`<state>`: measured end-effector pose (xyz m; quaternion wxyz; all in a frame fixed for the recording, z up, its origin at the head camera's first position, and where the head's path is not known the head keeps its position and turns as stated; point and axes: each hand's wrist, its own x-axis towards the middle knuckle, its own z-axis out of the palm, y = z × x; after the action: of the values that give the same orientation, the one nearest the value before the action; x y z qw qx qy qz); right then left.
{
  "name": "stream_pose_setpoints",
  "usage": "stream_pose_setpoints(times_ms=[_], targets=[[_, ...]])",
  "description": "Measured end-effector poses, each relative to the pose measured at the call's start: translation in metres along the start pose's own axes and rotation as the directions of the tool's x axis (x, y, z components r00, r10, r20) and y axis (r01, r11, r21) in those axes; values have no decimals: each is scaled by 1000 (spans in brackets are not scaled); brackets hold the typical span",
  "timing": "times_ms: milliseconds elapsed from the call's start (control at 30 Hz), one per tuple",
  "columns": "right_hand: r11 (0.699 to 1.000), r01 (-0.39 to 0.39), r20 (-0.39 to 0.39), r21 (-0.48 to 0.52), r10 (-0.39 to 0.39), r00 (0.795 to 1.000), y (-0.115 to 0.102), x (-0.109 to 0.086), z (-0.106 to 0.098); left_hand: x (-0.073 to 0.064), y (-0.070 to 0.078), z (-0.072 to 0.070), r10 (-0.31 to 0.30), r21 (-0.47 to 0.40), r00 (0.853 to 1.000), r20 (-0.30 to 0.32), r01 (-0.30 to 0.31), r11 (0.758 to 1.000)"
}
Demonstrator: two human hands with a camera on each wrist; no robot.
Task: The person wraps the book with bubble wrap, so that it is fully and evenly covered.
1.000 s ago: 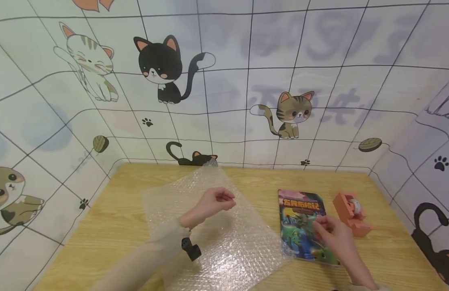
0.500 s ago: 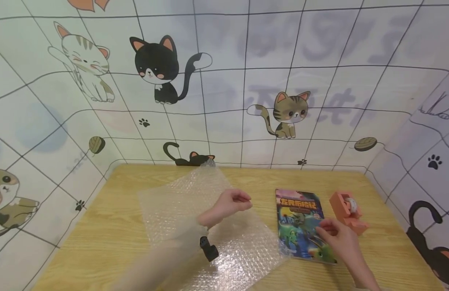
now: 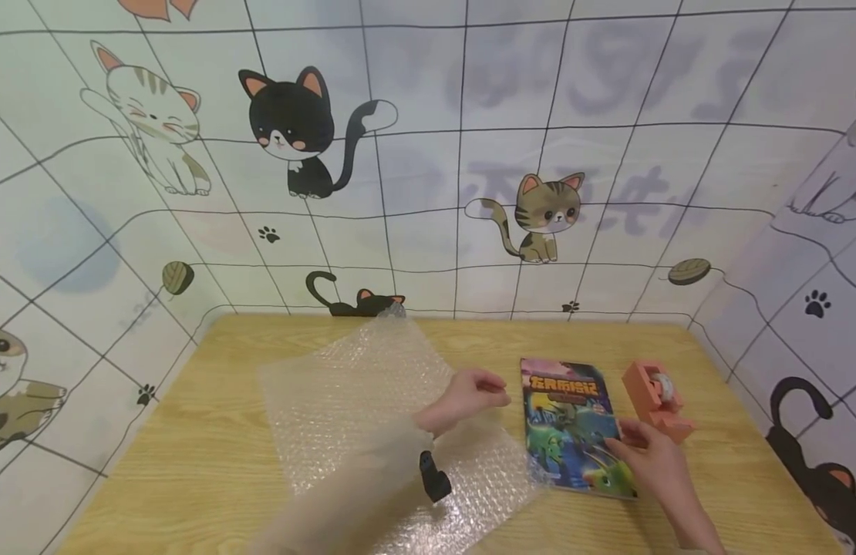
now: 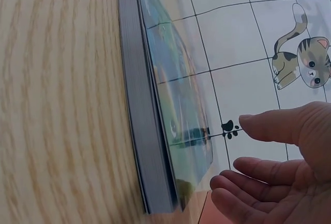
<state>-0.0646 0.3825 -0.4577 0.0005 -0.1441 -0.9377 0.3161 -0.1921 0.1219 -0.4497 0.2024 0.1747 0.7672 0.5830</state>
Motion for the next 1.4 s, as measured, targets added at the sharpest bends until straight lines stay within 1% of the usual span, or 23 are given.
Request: stream_pose_setpoints(times_ms=[100, 233, 333, 567, 667, 800, 900, 1133, 1200, 1300, 1400], targets=[[1000, 12, 0, 2, -12, 1000, 2, 0, 1, 4, -1, 9, -11, 35, 1000, -11, 11, 999], [999, 36, -11, 12, -36, 999, 6, 1, 4, 8, 0, 20, -56, 83, 998, -31, 59, 995], [999, 42, -18, 12, -42, 999, 8, 2, 6, 10, 1, 27, -82, 96, 996, -45, 86, 992], [998, 53, -36, 21, -52, 998, 9, 3, 10, 12, 3, 40, -48, 89, 998, -30, 50, 995], [999, 23, -11, 34, -22, 1000, 10, 4, 11, 13, 3, 43, -61, 84, 997, -52, 66, 994], [999, -28, 15, 42, 28, 1000, 10, 6, 12, 14, 3, 48, -96, 74, 992, -81, 102, 992], [998, -49, 21, 49, 48, 999, 9, 7, 13, 14, 3, 52, -126, 61, 989, -81, 131, 990], [994, -77, 38, 80, 74, 997, 8, 7, 12, 13, 7, 58, -164, 84, 984, -75, 170, 982], [993, -76, 39, 87, 73, 997, 8, 7, 12, 12, 9, 58, -185, 76, 979, -84, 192, 978], [991, -84, 42, 105, 80, 996, 8, 7, 11, 13, 10, 59, -221, 32, 971, -90, 225, 974], [989, -90, 46, 114, 86, 995, 8, 9, 11, 15, 9, 62, -251, -29, 961, -117, 249, 968]])
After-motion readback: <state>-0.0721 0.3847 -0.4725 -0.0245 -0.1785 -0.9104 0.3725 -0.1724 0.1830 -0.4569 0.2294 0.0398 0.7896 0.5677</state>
